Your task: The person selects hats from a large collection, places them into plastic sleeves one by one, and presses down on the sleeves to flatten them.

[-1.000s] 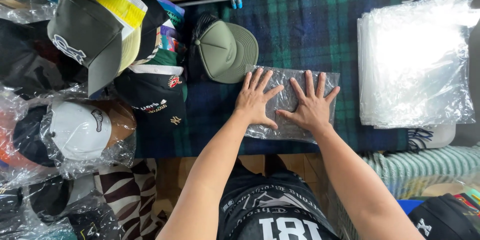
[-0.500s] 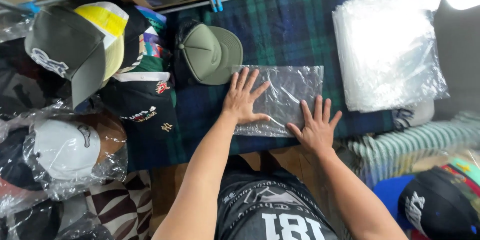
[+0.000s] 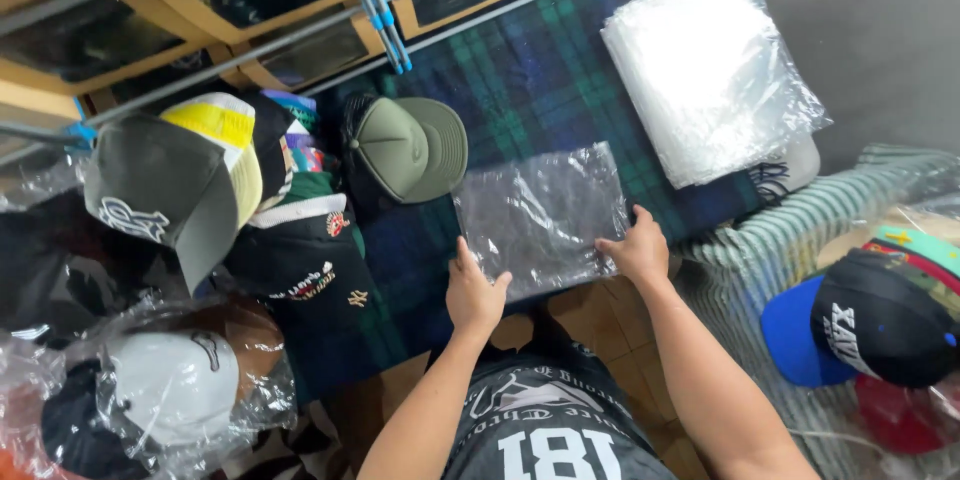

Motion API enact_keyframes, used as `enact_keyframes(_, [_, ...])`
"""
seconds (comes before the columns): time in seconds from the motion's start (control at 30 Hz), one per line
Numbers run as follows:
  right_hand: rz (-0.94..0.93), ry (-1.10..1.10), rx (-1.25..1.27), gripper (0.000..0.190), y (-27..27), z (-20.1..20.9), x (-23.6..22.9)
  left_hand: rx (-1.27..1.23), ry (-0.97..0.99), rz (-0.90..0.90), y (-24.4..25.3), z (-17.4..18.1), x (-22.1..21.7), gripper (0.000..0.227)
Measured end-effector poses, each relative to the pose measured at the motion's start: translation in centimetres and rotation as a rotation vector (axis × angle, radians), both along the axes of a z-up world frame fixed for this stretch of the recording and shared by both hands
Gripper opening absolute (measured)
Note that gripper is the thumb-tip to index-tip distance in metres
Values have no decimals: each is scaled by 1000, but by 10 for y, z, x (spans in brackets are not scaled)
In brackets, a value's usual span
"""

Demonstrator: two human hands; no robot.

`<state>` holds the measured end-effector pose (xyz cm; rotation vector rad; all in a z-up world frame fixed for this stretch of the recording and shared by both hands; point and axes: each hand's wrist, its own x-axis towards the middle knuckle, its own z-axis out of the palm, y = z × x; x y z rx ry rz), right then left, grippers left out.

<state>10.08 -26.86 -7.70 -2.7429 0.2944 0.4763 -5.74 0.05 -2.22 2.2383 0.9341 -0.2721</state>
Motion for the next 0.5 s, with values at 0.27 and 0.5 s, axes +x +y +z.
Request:
enact_keyframes(0.27, [-286, 151, 205, 80, 16, 71, -61, -161, 171, -80, 20, -10, -27, 39])
enact_keyframes(0.5, [-327, 80, 809, 30, 6, 115, -63, -414, -121, 36, 43, 14, -14, 33])
